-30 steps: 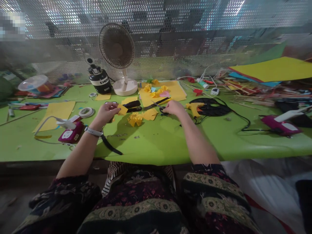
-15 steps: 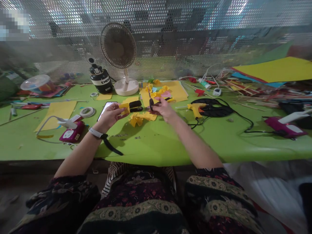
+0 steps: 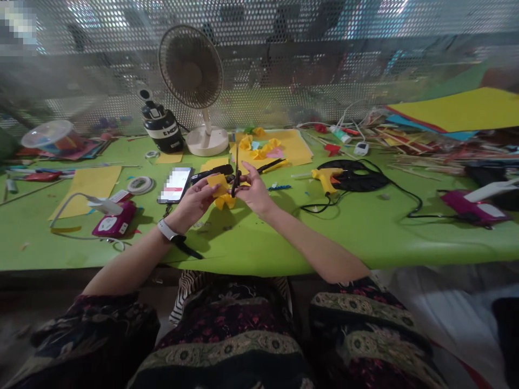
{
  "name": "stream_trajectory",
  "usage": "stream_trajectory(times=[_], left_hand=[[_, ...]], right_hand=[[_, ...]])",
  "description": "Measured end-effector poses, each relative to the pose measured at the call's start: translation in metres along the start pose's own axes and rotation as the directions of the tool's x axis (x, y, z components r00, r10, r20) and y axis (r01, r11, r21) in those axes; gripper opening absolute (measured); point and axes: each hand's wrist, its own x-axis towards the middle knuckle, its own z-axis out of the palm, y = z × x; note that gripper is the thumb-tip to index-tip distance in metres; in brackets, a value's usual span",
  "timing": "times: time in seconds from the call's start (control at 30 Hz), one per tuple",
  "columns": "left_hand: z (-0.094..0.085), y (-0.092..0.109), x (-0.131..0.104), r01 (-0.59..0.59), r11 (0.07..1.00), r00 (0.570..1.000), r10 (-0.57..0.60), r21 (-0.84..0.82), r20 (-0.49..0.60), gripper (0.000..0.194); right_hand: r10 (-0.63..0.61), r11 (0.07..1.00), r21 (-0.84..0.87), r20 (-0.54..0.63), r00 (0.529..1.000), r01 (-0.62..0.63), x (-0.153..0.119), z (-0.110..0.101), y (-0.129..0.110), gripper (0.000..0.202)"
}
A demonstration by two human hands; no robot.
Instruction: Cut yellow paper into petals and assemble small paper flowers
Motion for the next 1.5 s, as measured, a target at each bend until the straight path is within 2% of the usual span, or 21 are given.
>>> stream_trajectory(times=[0.13, 0.27, 0.4, 0.57, 0.7, 0.87, 0.97, 1.03, 1.17, 1.33, 1.4, 1.5], left_hand=[[-0.001, 0.002, -0.001, 0.038, 0.999, 0.998, -0.036, 0.032, -0.054, 0.036], [0.0, 0.009, -0.004, 0.064, 0.988, 0.995, -0.053, 0.143, -0.08, 0.035], [0.002, 0.012, -0.007, 0.125, 0.973, 0.992, -0.116, 0.193, -0.058, 0.026], [0.0, 0.006, -0.005, 0.156, 0.968, 0.987, -0.158, 0.196, -0.007, 0.025], [-0.001, 0.005, -0.003, 0.145, 0.975, 0.989, -0.143, 0.17, -0.025, 0.022], [-0.002, 0.011, -0.001, 0.095, 0.986, 0.995, -0.088, 0.138, -0.057, 0.03], [-0.004, 0.014, -0.001, 0.031, 0.992, 0.996, -0.021, 0.119, -0.083, 0.029], [-0.005, 0.014, -0.001, 0.015, 0.993, 0.997, -0.006, 0.116, -0.08, 0.026], [-0.005, 0.014, -0.001, 0.051, 0.99, 0.997, -0.043, 0.129, -0.06, 0.016], [-0.006, 0.014, 0.001, 0.137, 0.98, 0.989, -0.127, 0.141, -0.077, 0.017], [-0.007, 0.015, 0.003, 0.154, 0.979, 0.987, -0.146, 0.135, -0.072, 0.021], [-0.01, 0.017, 0.004, 0.148, 0.979, 0.988, -0.139, 0.138, -0.068, 0.024]], right_hand=[[0.004, 1.0, -0.029, 0.014, 1.0, -0.004, 0.0, -0.004, -0.003, 0.092], [0.004, 0.999, -0.036, -0.021, 1.0, -0.005, 0.002, -0.007, -0.003, 0.087], [0.015, 0.998, -0.06, 0.0, 1.0, -0.015, 0.002, -0.005, -0.001, 0.079], [0.028, 0.996, -0.083, -0.014, 1.0, -0.029, 0.0, -0.003, -0.002, 0.07], [0.048, 0.986, -0.16, 0.007, 0.999, -0.046, 0.001, -0.011, -0.005, 0.066], [0.068, 0.947, -0.318, 0.088, 0.994, -0.037, 0.002, -0.023, -0.013, 0.054], [0.067, 0.885, -0.466, 0.111, 0.992, -0.007, 0.0, -0.023, -0.018, 0.043], [0.065, 0.807, -0.591, 0.1, 0.993, 0.006, -0.002, -0.021, -0.022, 0.036], [0.125, 0.65, -0.76, 0.107, 0.986, 0.0, -0.005, -0.016, -0.028, 0.033], [0.151, 0.562, -0.827, 0.129, 0.98, 0.022, -0.004, -0.019, -0.033, 0.033], [0.175, 0.565, -0.825, 0.111, 0.978, -0.008, -0.001, -0.024, -0.033, 0.033], [0.269, 0.687, -0.722, 0.152, 0.951, -0.079, 0.005, -0.034, -0.033, 0.031]])
